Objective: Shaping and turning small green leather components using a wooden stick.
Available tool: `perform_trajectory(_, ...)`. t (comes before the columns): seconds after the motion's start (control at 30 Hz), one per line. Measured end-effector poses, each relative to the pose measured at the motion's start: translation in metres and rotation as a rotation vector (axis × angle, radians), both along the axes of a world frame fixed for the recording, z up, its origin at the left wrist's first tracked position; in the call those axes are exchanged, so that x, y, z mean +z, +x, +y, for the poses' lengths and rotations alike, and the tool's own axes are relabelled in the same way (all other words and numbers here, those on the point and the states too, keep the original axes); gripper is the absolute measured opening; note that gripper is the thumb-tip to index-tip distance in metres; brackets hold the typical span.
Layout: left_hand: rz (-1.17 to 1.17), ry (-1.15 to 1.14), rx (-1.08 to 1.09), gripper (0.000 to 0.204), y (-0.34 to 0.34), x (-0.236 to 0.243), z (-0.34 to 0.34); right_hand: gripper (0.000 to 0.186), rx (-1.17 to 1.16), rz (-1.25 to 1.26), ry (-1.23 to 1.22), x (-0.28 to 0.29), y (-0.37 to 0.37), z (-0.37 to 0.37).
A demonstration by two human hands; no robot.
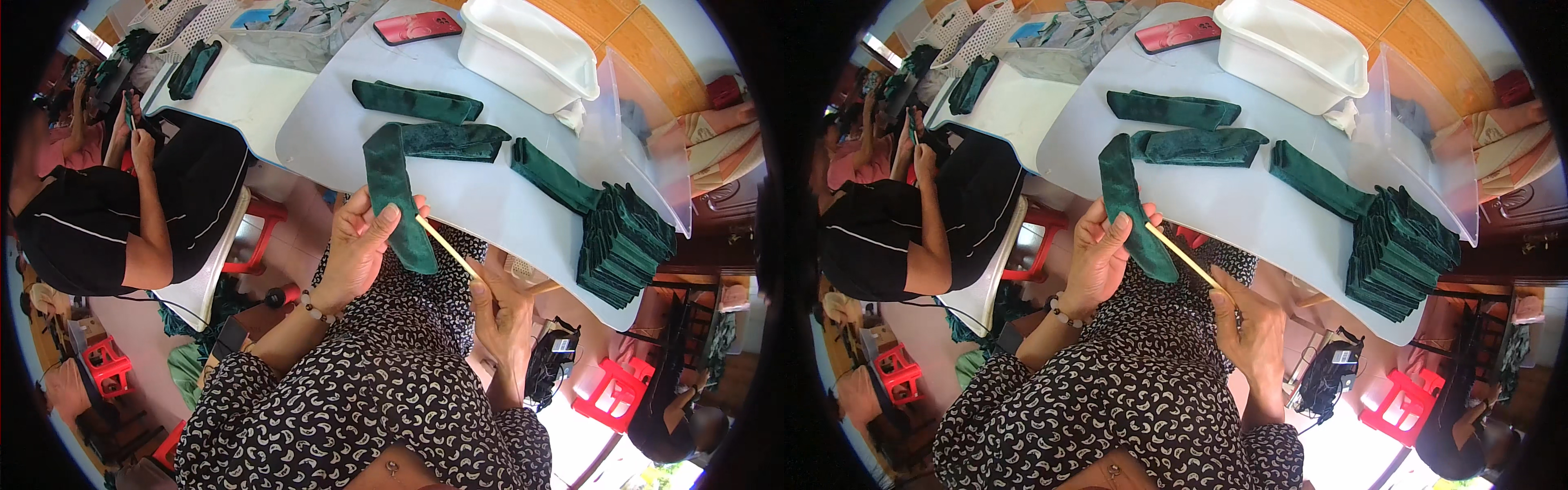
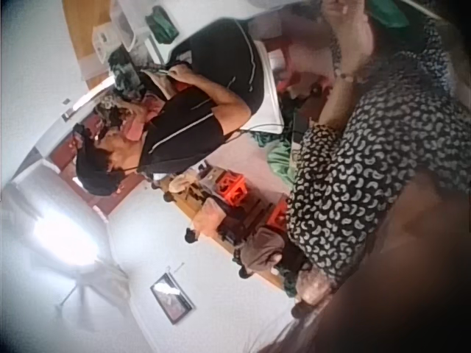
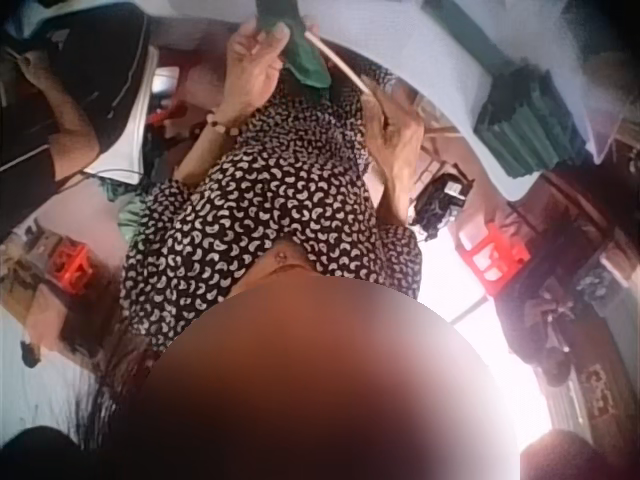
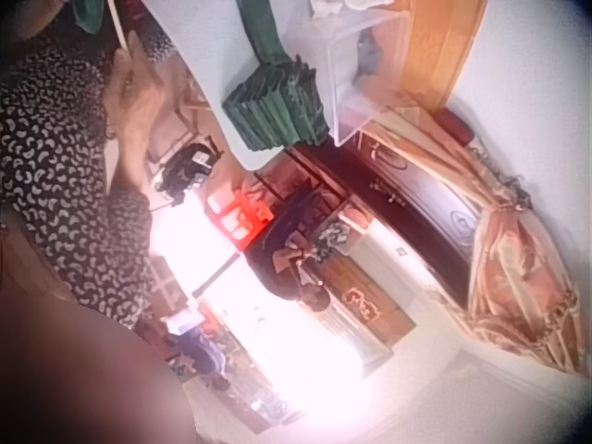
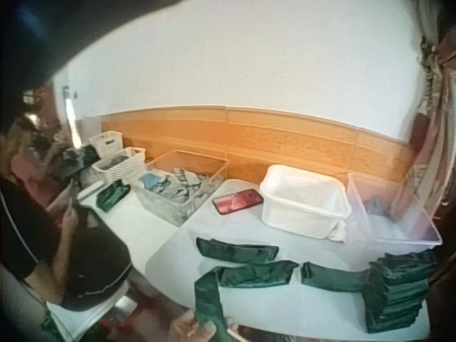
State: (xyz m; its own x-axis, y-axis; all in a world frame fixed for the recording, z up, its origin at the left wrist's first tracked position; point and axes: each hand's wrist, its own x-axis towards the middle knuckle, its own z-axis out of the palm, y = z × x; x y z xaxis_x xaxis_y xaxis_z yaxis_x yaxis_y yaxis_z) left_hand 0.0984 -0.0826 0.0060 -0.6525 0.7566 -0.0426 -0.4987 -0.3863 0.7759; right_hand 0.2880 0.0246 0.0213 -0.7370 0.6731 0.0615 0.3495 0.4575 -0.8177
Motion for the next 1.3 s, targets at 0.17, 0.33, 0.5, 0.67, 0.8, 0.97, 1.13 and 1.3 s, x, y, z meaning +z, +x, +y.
perform_trajectory(0.17,0.048,-0.009,-0.044,0.03,0.002,-0.004,0.001,0.027,0.017,-0.091,-0.046,0.002,0.005,0.001)
perform_trajectory(0.33,0.301,-0.074,-0.147,0.024,0.016,-0.009,0.0,0.025,-0.004,-0.021,-0.076,-0.006,-0.005,-0.003)
perform_trajectory(0.5,0.503,-0.297,-0.312,0.03,0.033,-0.02,-0.006,0.015,-0.101,0.331,-0.402,-0.037,-0.012,0.001)
perform_trajectory(0.67,0.281,-0.045,-0.174,0.034,0.02,-0.011,-0.004,0.016,-0.023,0.443,-0.545,-0.053,-0.012,-0.002)
perform_trajectory(0.8,0.236,-0.067,-0.056,0.026,0.014,-0.001,-0.002,0.015,-0.016,0.441,-0.561,-0.054,-0.015,-0.008)
perform_trajectory(0.97,0.641,-0.279,0.038,0.021,0.017,-0.017,-0.007,0.015,-0.046,0.491,-0.547,-0.066,-0.015,-0.011)
perform_trajectory(1.13,0.612,-0.274,0.092,0.026,0.016,-0.007,-0.007,0.012,-0.029,0.48,-0.569,-0.073,-0.002,0.0)
perform_trajectory(1.3,0.74,-0.367,-0.129,0.014,0.012,0.01,-0.011,0.011,-0.005,0.496,-0.466,-0.069,-0.002,0.011)
